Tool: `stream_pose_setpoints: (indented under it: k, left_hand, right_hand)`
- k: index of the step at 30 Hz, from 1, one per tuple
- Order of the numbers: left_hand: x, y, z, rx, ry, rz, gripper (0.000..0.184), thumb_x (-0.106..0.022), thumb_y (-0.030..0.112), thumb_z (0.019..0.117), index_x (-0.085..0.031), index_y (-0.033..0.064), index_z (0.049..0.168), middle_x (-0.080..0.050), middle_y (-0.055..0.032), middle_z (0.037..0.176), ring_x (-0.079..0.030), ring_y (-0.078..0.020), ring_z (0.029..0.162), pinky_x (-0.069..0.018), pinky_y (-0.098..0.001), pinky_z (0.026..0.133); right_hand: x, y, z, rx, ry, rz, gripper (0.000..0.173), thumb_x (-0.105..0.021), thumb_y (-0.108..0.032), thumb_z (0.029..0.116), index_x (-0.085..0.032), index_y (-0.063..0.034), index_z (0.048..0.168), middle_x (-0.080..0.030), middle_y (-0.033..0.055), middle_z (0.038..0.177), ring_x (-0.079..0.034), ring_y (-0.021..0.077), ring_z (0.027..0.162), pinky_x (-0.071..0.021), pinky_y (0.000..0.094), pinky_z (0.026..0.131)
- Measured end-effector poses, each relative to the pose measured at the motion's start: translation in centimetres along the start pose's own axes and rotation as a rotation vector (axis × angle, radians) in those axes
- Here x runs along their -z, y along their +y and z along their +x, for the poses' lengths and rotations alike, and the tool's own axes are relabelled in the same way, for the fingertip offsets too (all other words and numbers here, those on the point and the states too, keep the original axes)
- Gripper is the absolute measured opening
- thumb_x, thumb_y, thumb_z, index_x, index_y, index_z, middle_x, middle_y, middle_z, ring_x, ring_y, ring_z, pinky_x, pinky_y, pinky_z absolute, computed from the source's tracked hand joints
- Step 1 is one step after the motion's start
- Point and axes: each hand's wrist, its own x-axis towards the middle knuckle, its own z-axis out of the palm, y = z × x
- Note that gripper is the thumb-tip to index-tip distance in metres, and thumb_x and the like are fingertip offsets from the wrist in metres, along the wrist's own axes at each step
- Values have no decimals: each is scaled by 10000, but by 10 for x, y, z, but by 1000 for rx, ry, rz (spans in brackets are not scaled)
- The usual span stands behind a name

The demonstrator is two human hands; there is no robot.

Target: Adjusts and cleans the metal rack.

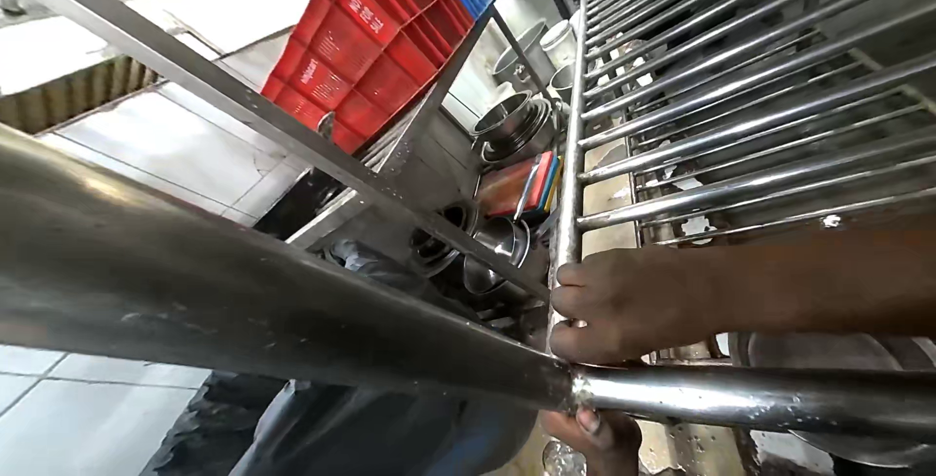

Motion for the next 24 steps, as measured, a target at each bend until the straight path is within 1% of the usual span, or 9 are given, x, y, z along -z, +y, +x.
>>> stream_pose_setpoints:
  k: [4, 8, 10, 12, 15, 16, 18, 20, 24]
  left_hand:
    - [-1, 1, -3, 31, 9, 11, 627, -593, 719, 887, -585, 145, 1140, -679, 130, 924, -664, 49, 886, -570, -205, 790]
    - [-3, 0, 0, 31, 5, 16, 664, -594, 753, 856, -592, 148, 1131, -678, 136, 921, -660, 60, 869, -568, -191, 778]
    - [-2, -1, -2, 28, 10, 11, 674, -600, 747, 858, -585, 135, 1139, -675, 128, 928, -659, 58, 875, -567, -189, 785]
    - [-3, -2, -1, 13, 22, 23, 673, -592, 752, 862, -594, 134, 1127, -678, 125, 917, -664, 56, 865, -567, -185, 778]
    - [-5, -1, 0, 11, 27, 52, 703, -571, 771, 862, -584, 110, 1100, -675, 103, 883, -671, 34, 838, -578, -203, 760]
    - [-5, 0, -1, 18, 26, 64, 714, -564, 772, 866, -579, 98, 1099, -670, 98, 880, -669, 33, 837, -578, -204, 762]
    - [-3, 1, -1, 19, 17, 86, 749, -549, 782, 867, -572, 70, 1099, -658, 86, 877, -661, 33, 834, -573, -207, 767]
    - [-4, -2, 2, 9, 12, 85, 774, -545, 792, 860, -567, 59, 1107, -660, 82, 886, -663, 36, 846, -573, -204, 776]
    - [-4, -3, 1, -4, 15, 102, 773, -532, 794, 868, -579, 55, 1089, -664, 84, 864, -667, 36, 818, -578, -202, 755]
  right_hand:
    - [28, -15, 13, -298, -290, -25, 113, -708, -94, 918, -656, -85, 1017, -575, 90, 851, -622, 262, 805, -511, 363, 602]
    - [15, 4, 5, -71, -158, 185, 411, -849, 2, 674, -682, -92, 1038, -623, 93, 899, -628, 277, 857, -531, 403, 679]
    - [8, 9, 4, 15, -107, 203, 340, -812, 9, 715, -691, -77, 1021, -626, 95, 874, -630, 275, 846, -526, 393, 682]
    - [7, 7, 6, 36, -72, 114, 132, -712, -32, 861, -690, -84, 981, -605, 74, 818, -618, 246, 783, -505, 354, 612]
    - [21, -12, 22, -138, -222, -89, 80, -595, -114, 985, -670, -99, 960, -568, 67, 783, -601, 233, 733, -471, 340, 548]
    - [27, -16, 30, -200, -310, -83, 52, -629, -119, 970, -666, -99, 1000, -581, 75, 816, -615, 246, 774, -498, 358, 586]
    - [34, -15, 39, -267, -408, 52, 247, -780, -101, 847, -669, -107, 1068, -615, 84, 892, -629, 264, 867, -533, 402, 695]
    - [34, -6, 40, -252, -402, 183, 415, -871, -79, 717, -679, -114, 1084, -614, 67, 893, -630, 242, 848, -539, 407, 711]
    - [19, 9, 32, -87, -270, 241, 477, -860, -3, 650, -687, -81, 1087, -628, 87, 873, -625, 262, 842, -523, 414, 732]
